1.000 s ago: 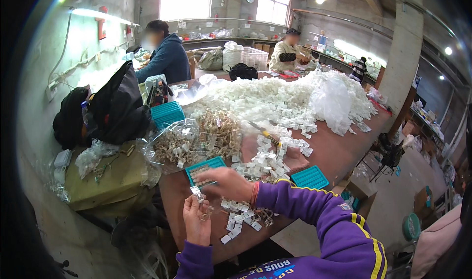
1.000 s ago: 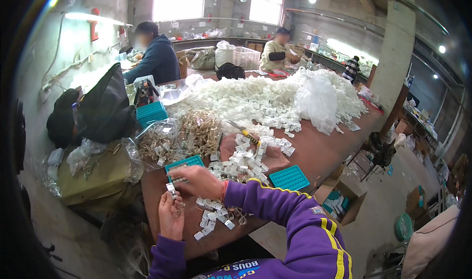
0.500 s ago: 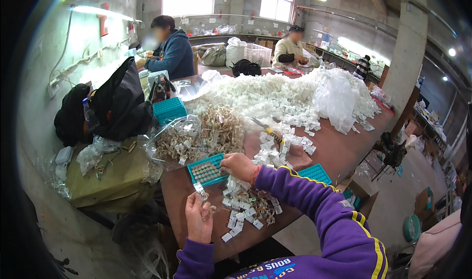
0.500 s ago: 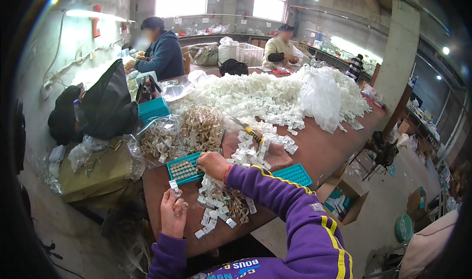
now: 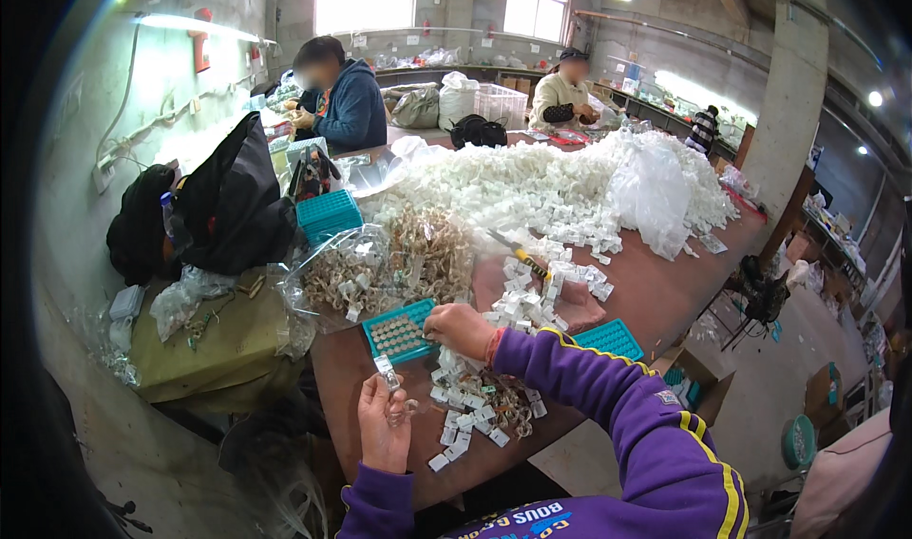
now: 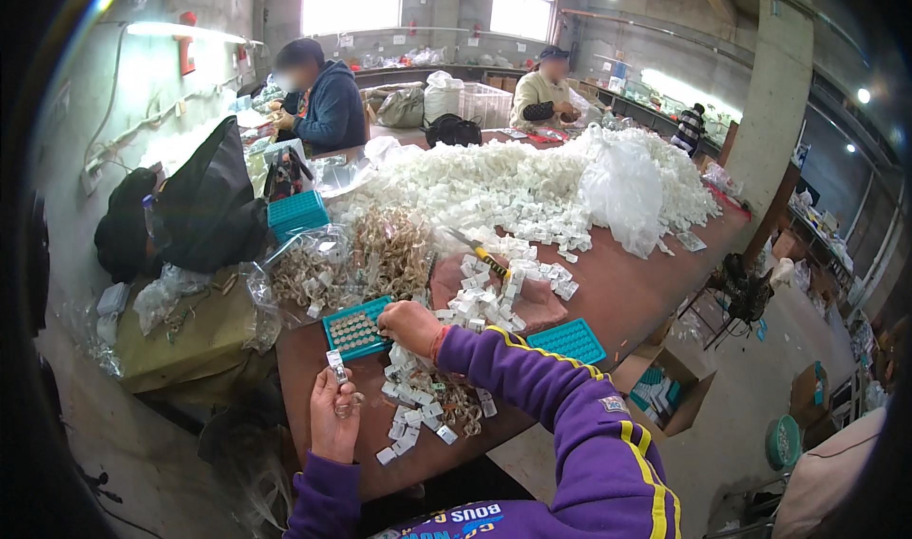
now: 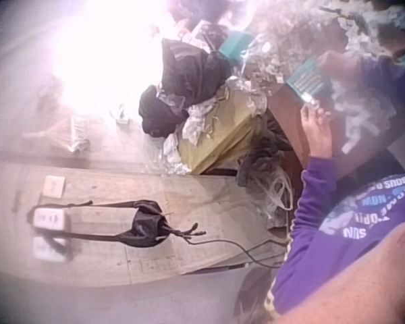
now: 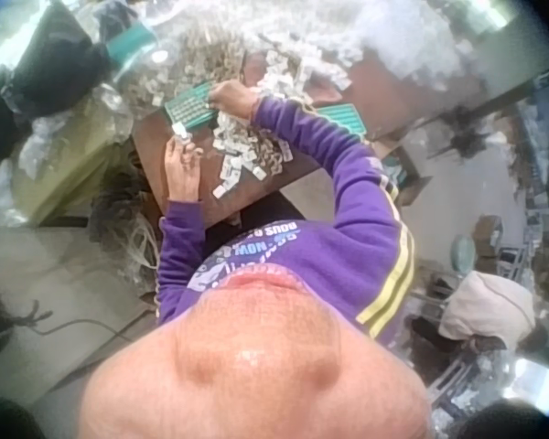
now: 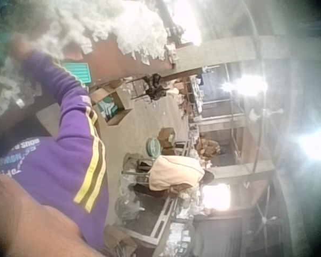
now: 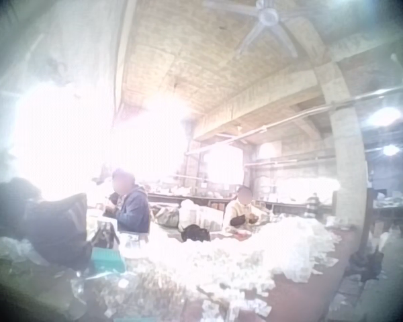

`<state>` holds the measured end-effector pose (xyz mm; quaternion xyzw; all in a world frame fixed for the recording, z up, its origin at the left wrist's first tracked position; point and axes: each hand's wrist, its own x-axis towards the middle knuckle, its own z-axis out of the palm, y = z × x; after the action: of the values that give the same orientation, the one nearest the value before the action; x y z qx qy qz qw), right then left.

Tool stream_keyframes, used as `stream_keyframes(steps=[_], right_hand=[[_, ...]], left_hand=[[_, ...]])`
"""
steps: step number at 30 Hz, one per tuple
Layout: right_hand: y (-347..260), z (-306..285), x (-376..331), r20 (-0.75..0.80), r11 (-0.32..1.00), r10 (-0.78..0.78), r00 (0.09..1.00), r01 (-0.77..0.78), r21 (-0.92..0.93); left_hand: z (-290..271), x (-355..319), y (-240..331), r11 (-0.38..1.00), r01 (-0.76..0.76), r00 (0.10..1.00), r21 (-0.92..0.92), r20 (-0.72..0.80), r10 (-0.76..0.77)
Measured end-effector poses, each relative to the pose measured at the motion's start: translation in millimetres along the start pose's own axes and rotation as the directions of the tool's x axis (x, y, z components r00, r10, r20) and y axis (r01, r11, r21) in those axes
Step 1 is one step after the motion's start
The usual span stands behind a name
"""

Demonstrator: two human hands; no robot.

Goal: The person repeatedly picks small white plastic components and metallic parts from a table, aligns them by hand, and places them into a blue tray. The person handles the items one at a time and continues the same assembly cycle throughout the clip.

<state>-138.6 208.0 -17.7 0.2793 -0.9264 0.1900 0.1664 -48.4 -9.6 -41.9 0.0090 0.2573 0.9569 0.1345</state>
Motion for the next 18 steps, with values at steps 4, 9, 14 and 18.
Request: stream_keyframes(steps=[4, 9, 14, 18], right_hand=[[2.9, -1.0, 0.8, -0.009, 0.999, 0.019, 1.000, -0.019, 0.040], [4.7, -11.4, -1.9, 0.053, 0.999, 0.010, 0.999, -0.008, -0.046], [14.1, -11.0, -2.4, 0.063, 0.997, 0.015, 0.998, -0.019, 0.069], [34.6, -17.9, 1.7, 0.162, 0.998, -0.070, 0.984, 0.070, 0.005]], left_hand=[[-4.8, 1.8, -0.6, 1.000, 0.003, 1.000, -0.013, 0.017, -0.003], [-6.6, 2.9, -1.4, 1.000, 0.003, 1.000, -0.022, 0.026, -0.002], [7.5, -1.1, 2.3, 1.000, 0.016, 0.996, -0.002, -0.093, -0.016], [15.6, -4.0, 2.0, 0.996, 0.008, 0.994, 0.090, -0.113, 0.002]])
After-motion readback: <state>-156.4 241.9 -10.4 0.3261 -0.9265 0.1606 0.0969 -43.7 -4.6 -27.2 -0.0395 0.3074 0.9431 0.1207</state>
